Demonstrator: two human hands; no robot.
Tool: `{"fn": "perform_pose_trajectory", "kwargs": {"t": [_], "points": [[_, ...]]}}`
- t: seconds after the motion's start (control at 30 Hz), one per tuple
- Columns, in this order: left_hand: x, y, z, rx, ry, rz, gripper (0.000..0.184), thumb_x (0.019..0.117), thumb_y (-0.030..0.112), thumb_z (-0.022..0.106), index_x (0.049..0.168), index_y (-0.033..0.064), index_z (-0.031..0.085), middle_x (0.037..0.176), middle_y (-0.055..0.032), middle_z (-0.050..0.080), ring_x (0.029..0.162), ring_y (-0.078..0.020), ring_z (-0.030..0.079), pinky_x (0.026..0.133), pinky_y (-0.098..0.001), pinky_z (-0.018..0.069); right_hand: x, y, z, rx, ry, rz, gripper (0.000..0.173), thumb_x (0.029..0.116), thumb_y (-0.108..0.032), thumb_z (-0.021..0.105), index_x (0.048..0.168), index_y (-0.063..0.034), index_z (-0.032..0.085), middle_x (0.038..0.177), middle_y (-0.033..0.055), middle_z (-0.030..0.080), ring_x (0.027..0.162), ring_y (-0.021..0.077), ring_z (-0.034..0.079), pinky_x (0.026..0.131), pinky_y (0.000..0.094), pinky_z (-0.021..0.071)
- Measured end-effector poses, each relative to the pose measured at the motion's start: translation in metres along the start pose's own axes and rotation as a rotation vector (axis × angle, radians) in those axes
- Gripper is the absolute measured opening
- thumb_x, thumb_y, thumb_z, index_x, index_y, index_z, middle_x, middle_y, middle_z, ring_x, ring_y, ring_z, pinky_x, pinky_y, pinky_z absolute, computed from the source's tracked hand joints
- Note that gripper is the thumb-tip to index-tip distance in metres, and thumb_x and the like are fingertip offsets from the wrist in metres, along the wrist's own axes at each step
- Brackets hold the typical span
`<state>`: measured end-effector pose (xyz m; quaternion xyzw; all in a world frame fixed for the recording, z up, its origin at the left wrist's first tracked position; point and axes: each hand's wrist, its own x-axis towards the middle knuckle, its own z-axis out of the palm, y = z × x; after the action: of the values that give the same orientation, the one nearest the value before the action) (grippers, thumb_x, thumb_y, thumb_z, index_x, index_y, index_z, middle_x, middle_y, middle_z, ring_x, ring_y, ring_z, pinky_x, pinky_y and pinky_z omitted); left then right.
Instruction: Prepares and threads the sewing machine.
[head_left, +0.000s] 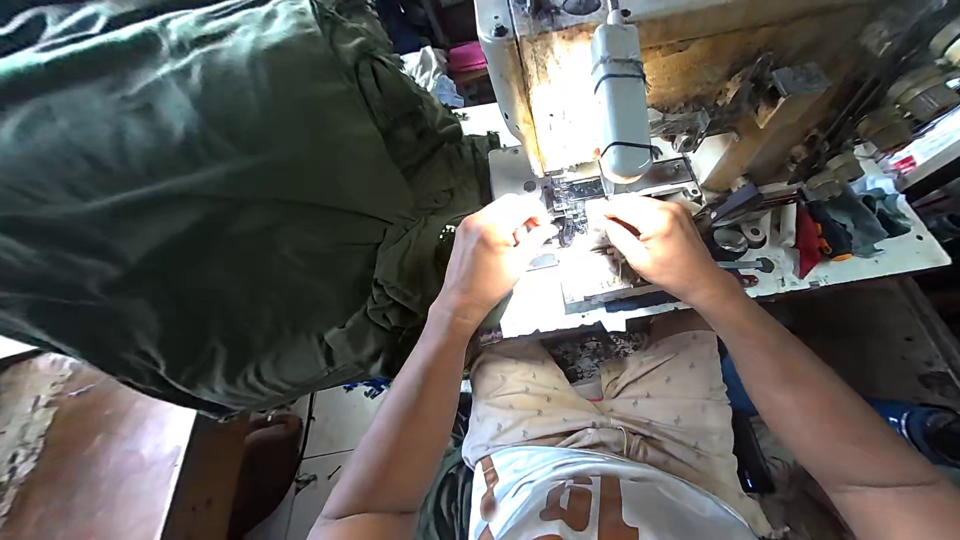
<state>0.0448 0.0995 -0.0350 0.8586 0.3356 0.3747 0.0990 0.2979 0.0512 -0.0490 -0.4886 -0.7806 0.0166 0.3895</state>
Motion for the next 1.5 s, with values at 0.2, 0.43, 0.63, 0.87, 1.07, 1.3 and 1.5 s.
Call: {"fn": "perform_pose_trajectory", "kwargs": {"t": [0.2,0.43,0.63,0.87,1.07,1.3,1.5], "points": [[-0.003,-0.019,0.010,-0.114,-0.005,-0.067,0.007,0.0947,0.016,0.071,0.100,0.0126,0.072,0.091,0.0036,0.066,0.075,-0.0016,0.058,0.067,-0.0189,0.0493,0.015,0.015,0.015,-0.157,0.012,-0.063,0.019,0.1000,-0.021,0.063,0.105,-0.0153,0.080,0.107,0.0081,0.066,0.110,0.0278,0.057,0.094,0.0422,0.0471],[-0.012,-0.012,0.019,-0.031,0.059,-0.096,0.009,0.0937,0.013,0.071,0.102,0.0118,0.072,0.091,0.0011,0.063,0.074,-0.0051,0.058,0.065,-0.0216,0.0494,0.025,0.028,0.030,-0.228,0.038,-0.054,0.021,0.1020,-0.023,0.059,0.100,-0.0128,0.077,0.113,0.0124,0.065,0.111,0.0322,0.058,0.093,0.0488,0.0458],[-0.015,-0.010,0.022,-0.012,0.083,-0.083,0.010,0.0939,0.013,0.071,0.103,0.0097,0.071,0.091,-0.0003,0.064,0.073,-0.0051,0.058,0.065,-0.0207,0.0497,0.025,0.026,0.031,-0.251,0.028,-0.033,0.020,0.1011,-0.022,0.060,0.099,-0.0133,0.077,0.111,0.0114,0.065,0.112,0.0325,0.058,0.092,0.0510,0.0448],[-0.016,-0.012,0.027,-0.006,0.118,-0.078,0.012,0.0921,0.010,0.071,0.104,0.0093,0.071,0.095,-0.0009,0.065,0.077,-0.0052,0.060,0.066,-0.0213,0.0506,0.024,0.026,0.032,-0.281,0.051,-0.041,0.021,0.1004,-0.023,0.060,0.100,-0.0144,0.079,0.110,0.0117,0.066,0.111,0.0338,0.058,0.091,0.0516,0.0444],[-0.017,-0.013,0.029,-0.025,0.131,-0.090,0.010,0.0931,0.011,0.071,0.103,0.0088,0.071,0.098,-0.0006,0.065,0.078,-0.0042,0.059,0.066,-0.0199,0.0503,0.025,0.027,0.032,-0.285,0.039,-0.056,0.021,0.1001,-0.022,0.060,0.101,-0.0143,0.079,0.109,0.0115,0.066,0.112,0.0332,0.058,0.095,0.0530,0.0430],[-0.018,-0.015,0.031,-0.043,0.141,-0.090,0.012,0.0925,0.009,0.071,0.104,0.0083,0.072,0.101,-0.0013,0.067,0.083,-0.0055,0.061,0.070,-0.0214,0.0517,0.026,0.029,0.033,-0.286,0.032,-0.060,0.021,0.1002,-0.025,0.061,0.103,-0.0161,0.079,0.111,0.0104,0.066,0.114,0.0323,0.057,0.093,0.0504,0.0435],[-0.018,-0.014,0.031,-0.046,0.140,-0.103,0.011,0.0927,0.010,0.072,0.104,0.0084,0.071,0.100,-0.0010,0.066,0.081,-0.0047,0.060,0.068,-0.0206,0.0512,0.027,0.027,0.036,-0.291,0.007,-0.034,0.022,0.1006,-0.025,0.059,0.104,-0.0161,0.079,0.113,0.0104,0.066,0.117,0.0329,0.057,0.096,0.0531,0.0427]]}}
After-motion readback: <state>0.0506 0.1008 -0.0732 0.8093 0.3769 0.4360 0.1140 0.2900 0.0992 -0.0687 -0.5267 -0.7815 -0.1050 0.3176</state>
